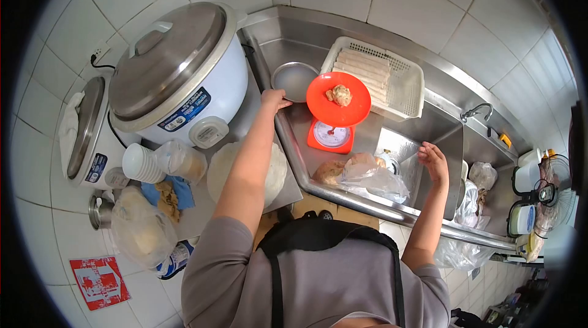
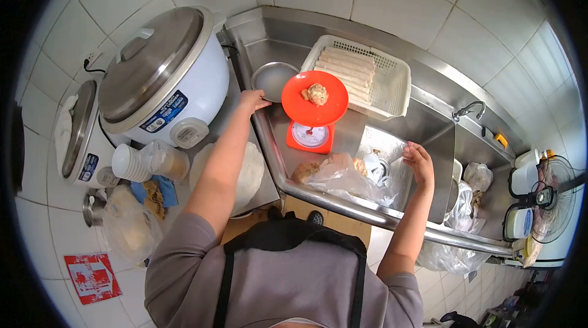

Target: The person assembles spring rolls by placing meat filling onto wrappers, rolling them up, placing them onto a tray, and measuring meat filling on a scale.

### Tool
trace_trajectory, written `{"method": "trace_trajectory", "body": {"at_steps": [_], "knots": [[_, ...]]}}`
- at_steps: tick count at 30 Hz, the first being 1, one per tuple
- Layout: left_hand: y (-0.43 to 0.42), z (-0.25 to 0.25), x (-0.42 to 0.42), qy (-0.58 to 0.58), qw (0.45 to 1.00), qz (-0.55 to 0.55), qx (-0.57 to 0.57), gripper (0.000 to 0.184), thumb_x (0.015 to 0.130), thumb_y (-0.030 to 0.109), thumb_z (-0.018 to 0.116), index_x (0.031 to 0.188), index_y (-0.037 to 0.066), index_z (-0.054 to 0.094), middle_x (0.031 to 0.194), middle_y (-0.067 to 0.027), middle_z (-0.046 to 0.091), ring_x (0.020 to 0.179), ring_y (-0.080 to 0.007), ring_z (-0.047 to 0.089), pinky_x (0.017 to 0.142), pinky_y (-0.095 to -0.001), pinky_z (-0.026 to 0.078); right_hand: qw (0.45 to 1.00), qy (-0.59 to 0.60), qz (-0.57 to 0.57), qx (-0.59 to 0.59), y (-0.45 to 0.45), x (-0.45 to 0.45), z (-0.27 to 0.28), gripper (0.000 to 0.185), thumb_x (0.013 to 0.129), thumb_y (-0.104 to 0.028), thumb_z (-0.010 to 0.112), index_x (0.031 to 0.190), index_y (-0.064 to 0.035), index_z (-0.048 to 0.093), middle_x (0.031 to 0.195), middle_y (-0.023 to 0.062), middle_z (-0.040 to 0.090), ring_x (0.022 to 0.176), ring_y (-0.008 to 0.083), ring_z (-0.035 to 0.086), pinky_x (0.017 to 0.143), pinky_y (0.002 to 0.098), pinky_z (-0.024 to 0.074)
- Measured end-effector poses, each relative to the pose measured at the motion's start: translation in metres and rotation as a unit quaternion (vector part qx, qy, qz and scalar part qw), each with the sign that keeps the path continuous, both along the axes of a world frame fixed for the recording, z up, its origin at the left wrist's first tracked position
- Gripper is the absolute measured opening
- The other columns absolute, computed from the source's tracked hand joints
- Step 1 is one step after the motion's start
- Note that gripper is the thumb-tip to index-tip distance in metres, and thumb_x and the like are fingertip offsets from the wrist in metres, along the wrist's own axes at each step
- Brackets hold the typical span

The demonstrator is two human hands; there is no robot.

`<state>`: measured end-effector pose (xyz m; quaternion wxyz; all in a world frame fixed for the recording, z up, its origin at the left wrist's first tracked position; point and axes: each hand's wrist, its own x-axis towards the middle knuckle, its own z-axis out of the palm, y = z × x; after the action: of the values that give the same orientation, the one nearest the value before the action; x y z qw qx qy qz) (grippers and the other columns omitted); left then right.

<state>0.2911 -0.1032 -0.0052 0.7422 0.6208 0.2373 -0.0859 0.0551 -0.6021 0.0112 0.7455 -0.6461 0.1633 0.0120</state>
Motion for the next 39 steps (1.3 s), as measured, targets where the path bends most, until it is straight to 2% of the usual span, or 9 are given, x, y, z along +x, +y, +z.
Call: {"method": "trace_trajectory", "body": {"at_steps": [14, 17, 19, 23, 26, 29, 31, 34, 39], "knots": [[0.0, 0.006, -0.014, -0.013, 0.997, -0.016, -0.075, 0.024, 0.07, -0.005, 0.057, 0.091, -0.016, 0.051, 0.088, -0.0243, 0.06, 0.072, -0.0338, 0.065, 0.064, -0.0352, 0.06, 1.0, -0.031, -0.003, -0.004, -0.008, 0.027, 0.029, 0.027, 0.092, -0.023, 0.051, 0.113, -0.0052, 0.054, 0.092, -0.0001, 0.062, 0.081, 0.0097, 0.058, 0.073, 0.026, 0.0449], [0.003, 0.009, -0.018, -0.008, 0.997, -0.01, -0.072, 0.026, 0.071, -0.005, 0.056, 0.093, -0.016, 0.05, 0.092, -0.0245, 0.059, 0.074, -0.0338, 0.065, 0.067, -0.034, 0.06, 0.999, -0.049, 0.016, -0.003, -0.008, 0.038, 0.032, 0.029, 0.092, -0.024, 0.051, 0.114, -0.0049, 0.053, 0.097, 0.0016, 0.061, 0.083, 0.0108, 0.058, 0.073, 0.0272, 0.0453], [0.007, 0.008, -0.02, -0.011, 0.997, -0.014, -0.071, 0.026, 0.072, -0.004, 0.055, 0.094, -0.016, 0.05, 0.094, -0.0243, 0.058, 0.075, -0.0336, 0.065, 0.068, -0.0335, 0.059, 0.998, -0.034, -0.005, -0.044, -0.009, 0.049, 0.03, 0.033, 0.092, -0.024, 0.051, 0.117, -0.003, 0.052, 0.102, 0.004, 0.06, 0.086, 0.0134, 0.058, 0.074, 0.029, 0.0462], [0.013, 0.024, -0.038, -0.038, 0.996, -0.033, -0.072, 0.02, 0.073, -0.003, 0.055, 0.089, -0.015, 0.05, 0.085, -0.0214, 0.058, 0.072, -0.0326, 0.065, 0.069, -0.0324, 0.059, 0.987, -0.005, -0.093, -0.127, -0.006, 0.092, 0.014, 0.042, 0.092, -0.025, 0.05, 0.125, 0.0009, 0.046, 0.111, 0.0091, 0.058, 0.094, 0.0183, 0.059, 0.077, 0.0314, 0.0479], [0.018, 0.03, -0.05, -0.049, 0.997, -0.032, -0.051, 0.017, 0.075, -0.003, 0.056, 0.086, -0.014, 0.048, 0.081, -0.0205, 0.057, 0.071, -0.0328, 0.065, 0.07, -0.033, 0.059, 0.998, -0.039, -0.029, -0.047, -0.009, 0.129, -0.005, 0.046, 0.092, -0.025, 0.05, 0.127, 0.0027, 0.044, 0.11, 0.0115, 0.058, 0.093, 0.0196, 0.06, 0.074, 0.0311, 0.0496], [0.023, 0.033, -0.065, -0.062, 0.996, -0.029, -0.054, 0.017, 0.075, -0.003, 0.055, 0.086, -0.015, 0.049, 0.08, -0.0212, 0.058, 0.064, -0.028, 0.063, 0.072, -0.0343, 0.058, 0.986, -0.015, -0.02, -0.162, -0.018, 0.156, -0.014, 0.044, 0.09, -0.02, 0.051, 0.127, 0.0032, 0.045, 0.106, 0.0121, 0.06, 0.087, 0.0191, 0.062, 0.07, 0.0301, 0.0511], [0.031, 0.03, -0.074, -0.065, 0.994, -0.02, -0.081, 0.019, 0.075, -0.003, 0.054, 0.088, -0.016, 0.051, 0.079, -0.0221, 0.06, 0.055, -0.0215, 0.06, 0.074, -0.0353, 0.057, 0.979, -0.015, -0.041, -0.198, -0.02, 0.158, -0.013, 0.047, 0.084, -0.005, 0.053, 0.129, 0.0034, 0.043, 0.101, 0.0102, 0.06, 0.079, 0.0164, 0.061, 0.07, 0.0309, 0.0523], [0.034, 0.033, -0.094, -0.074, 0.991, -0.01, -0.113, 0.014, 0.077, -0.003, 0.054, 0.085, -0.013, 0.048, 0.082, -0.02, 0.058, 0.071, -0.0272, 0.065, 0.072, -0.0348, 0.058, 0.988, -0.022, -0.017, -0.15, -0.028, 0.166, -0.012, 0.052, 0.081, -0.002, 0.055, 0.13, 0.0039, 0.041, 0.098, 0.0102, 0.06, 0.079, 0.0169, 0.061, 0.07, 0.0311, 0.0524], [0.045, 0.042, -0.127, -0.069, 0.991, 0.029, -0.113, 0.019, 0.078, 0.0, 0.055, 0.091, -0.012, 0.05, 0.085, -0.0192, 0.06, 0.075, -0.0268, 0.065, 0.073, -0.0333, 0.058, 0.986, -0.01, 0.04, -0.159, -0.018, 0.181, -0.004, 0.055, 0.08, -0.001, 0.057, 0.131, 0.0069, 0.038, 0.094, 0.0101, 0.06, 0.08, 0.0181, 0.062, 0.07, 0.0299, 0.0526]]}}
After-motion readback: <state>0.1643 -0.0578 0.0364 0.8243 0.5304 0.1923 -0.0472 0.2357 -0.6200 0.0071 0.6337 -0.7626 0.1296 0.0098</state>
